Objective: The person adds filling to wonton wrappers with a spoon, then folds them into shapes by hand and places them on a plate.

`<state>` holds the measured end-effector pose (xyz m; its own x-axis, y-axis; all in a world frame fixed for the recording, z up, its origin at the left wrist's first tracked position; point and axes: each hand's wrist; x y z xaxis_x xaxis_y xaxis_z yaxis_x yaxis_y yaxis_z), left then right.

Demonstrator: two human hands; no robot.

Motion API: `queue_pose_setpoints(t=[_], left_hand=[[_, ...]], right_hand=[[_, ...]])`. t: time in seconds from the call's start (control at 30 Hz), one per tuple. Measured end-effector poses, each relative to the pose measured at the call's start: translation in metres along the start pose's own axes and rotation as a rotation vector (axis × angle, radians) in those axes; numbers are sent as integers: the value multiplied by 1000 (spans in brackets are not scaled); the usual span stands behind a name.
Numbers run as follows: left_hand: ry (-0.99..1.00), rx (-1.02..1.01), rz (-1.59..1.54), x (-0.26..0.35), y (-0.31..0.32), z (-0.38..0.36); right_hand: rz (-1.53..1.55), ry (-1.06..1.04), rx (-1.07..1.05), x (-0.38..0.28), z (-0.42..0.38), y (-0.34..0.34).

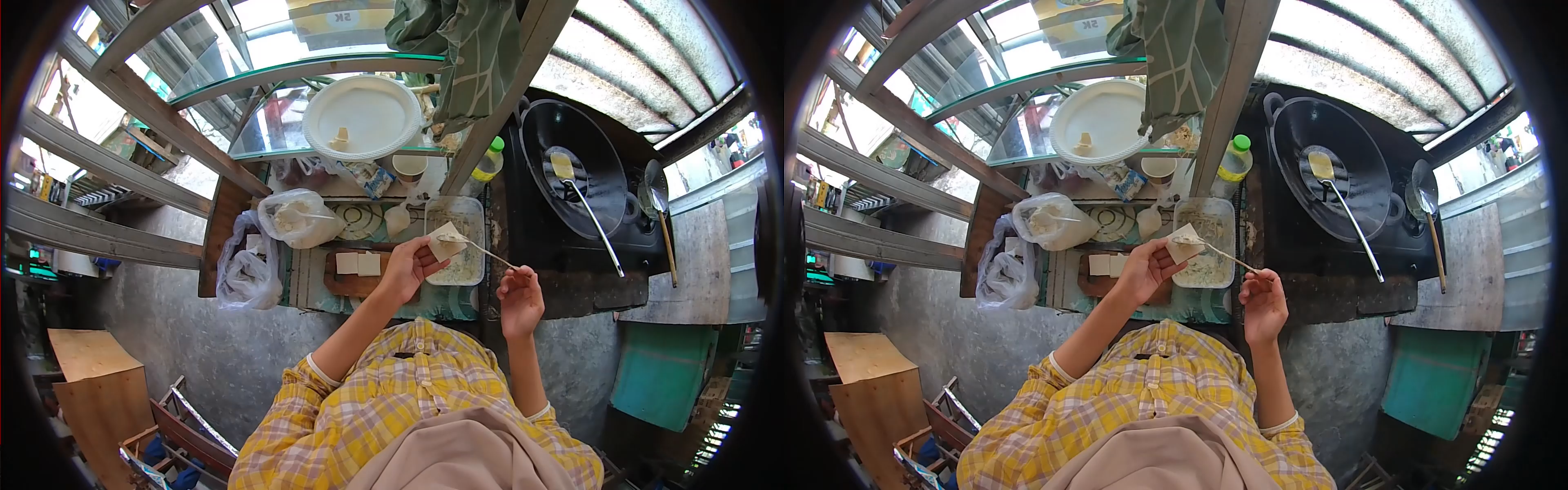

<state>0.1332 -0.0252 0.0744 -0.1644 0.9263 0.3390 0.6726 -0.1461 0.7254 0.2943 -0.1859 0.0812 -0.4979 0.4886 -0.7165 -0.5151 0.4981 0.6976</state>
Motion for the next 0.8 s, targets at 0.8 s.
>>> queue_pose_setpoints(t=[0.8], left_hand=[[-11, -46, 275, 1, 3, -14]], right_hand=[[256, 121, 34, 3, -1, -21]])
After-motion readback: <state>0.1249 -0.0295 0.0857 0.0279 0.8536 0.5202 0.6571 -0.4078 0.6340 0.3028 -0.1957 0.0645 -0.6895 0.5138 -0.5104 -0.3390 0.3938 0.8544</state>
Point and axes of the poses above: each hand's wrist, its own z-axis towards the middle knuckle, its own y-axis out of the palm, x = y × z, and after that the axes turned 14 degrees about -y, right-handed
